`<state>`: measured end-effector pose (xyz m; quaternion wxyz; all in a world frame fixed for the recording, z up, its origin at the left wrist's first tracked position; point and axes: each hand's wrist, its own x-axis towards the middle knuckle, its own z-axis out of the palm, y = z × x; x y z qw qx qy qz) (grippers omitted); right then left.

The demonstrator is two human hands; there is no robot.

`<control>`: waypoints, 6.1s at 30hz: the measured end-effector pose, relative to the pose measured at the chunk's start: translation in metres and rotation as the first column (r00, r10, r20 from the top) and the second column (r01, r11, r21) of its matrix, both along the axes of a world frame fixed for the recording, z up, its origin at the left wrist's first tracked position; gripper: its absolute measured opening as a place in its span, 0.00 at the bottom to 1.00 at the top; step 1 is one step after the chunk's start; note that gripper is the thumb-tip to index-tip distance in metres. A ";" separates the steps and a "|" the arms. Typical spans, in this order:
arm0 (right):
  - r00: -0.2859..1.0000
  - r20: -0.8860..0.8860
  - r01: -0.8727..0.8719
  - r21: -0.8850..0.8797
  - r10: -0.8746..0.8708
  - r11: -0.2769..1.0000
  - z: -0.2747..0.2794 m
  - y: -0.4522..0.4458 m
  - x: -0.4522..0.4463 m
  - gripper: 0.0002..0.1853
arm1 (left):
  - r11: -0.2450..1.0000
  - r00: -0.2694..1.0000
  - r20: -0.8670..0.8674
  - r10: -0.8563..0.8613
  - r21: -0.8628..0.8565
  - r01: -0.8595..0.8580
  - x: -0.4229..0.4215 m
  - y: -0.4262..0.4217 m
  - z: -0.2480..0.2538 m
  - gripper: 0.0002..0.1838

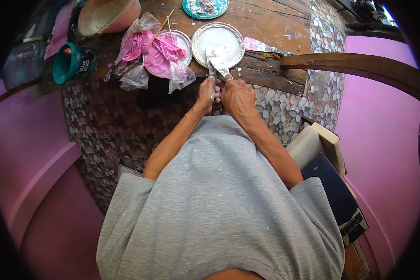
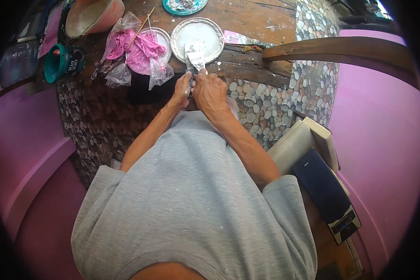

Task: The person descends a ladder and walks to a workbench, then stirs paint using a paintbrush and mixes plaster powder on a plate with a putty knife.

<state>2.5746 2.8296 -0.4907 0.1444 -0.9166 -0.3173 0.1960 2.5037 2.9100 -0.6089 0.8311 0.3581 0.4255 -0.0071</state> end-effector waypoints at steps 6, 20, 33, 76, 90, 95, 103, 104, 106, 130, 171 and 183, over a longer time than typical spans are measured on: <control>0.996 0.076 -0.040 0.023 0.038 0.999 -0.018 0.015 0.010 0.12 | 0.998 0.997 0.069 0.030 0.050 -0.034 0.003 -0.005 -0.010 0.17; 0.998 0.059 -0.024 0.008 0.023 1.000 -0.020 0.016 -0.004 0.13 | 0.967 0.986 0.140 0.089 0.223 -0.119 -0.002 -0.017 -0.037 0.19; 0.990 0.100 -0.103 0.020 0.100 0.995 0.000 0.034 -0.007 0.15 | 0.968 0.994 0.089 -0.056 0.248 0.032 -0.012 0.000 -0.030 0.18; 0.998 0.062 0.008 0.020 -0.010 1.000 -0.006 0.031 -0.008 0.14 | 0.973 0.996 0.067 -0.055 0.229 0.038 -0.009 0.000 -0.025 0.16; 0.995 0.094 -0.019 -0.007 0.020 1.000 -0.014 0.022 -0.027 0.14 | 0.969 0.995 0.101 -0.025 0.249 -0.001 -0.017 -0.005 -0.044 0.17; 0.989 0.135 -0.058 -0.047 0.063 0.997 0.001 0.029 -0.035 0.13 | 0.989 0.982 0.185 0.035 0.136 -0.061 -0.016 -0.003 -0.020 0.17; 0.980 0.171 -0.081 -0.134 0.104 0.988 -0.007 0.040 -0.022 0.12 | 0.985 0.987 0.059 -0.151 0.096 0.145 -0.023 0.003 -0.007 0.18; 0.982 0.154 -0.086 -0.129 0.106 0.988 -0.001 0.037 -0.026 0.12 | 0.926 0.979 0.115 -0.165 0.360 0.114 -0.021 0.001 -0.016 0.17; 0.975 0.197 -0.079 -0.126 0.103 0.989 -0.005 0.036 -0.031 0.12 | 0.808 0.969 0.161 -0.189 0.586 0.060 -0.021 -0.005 -0.029 0.16; 0.942 -0.020 0.332 0.202 -0.335 0.921 0.008 -0.046 -0.028 0.17 | 0.963 0.983 -0.044 -0.180 0.194 0.185 -0.024 0.022 0.038 0.16; 0.994 0.067 0.090 0.020 -0.091 0.996 -0.012 0.003 -0.015 0.12 | 0.970 0.981 -0.105 -0.164 0.165 0.180 -0.014 0.000 0.021 0.10; 0.997 0.070 0.020 0.009 -0.021 1.000 0.006 0.023 -0.029 0.13 | 0.903 0.994 0.013 -0.107 0.420 0.092 -0.021 -0.009 -0.045 0.12</control>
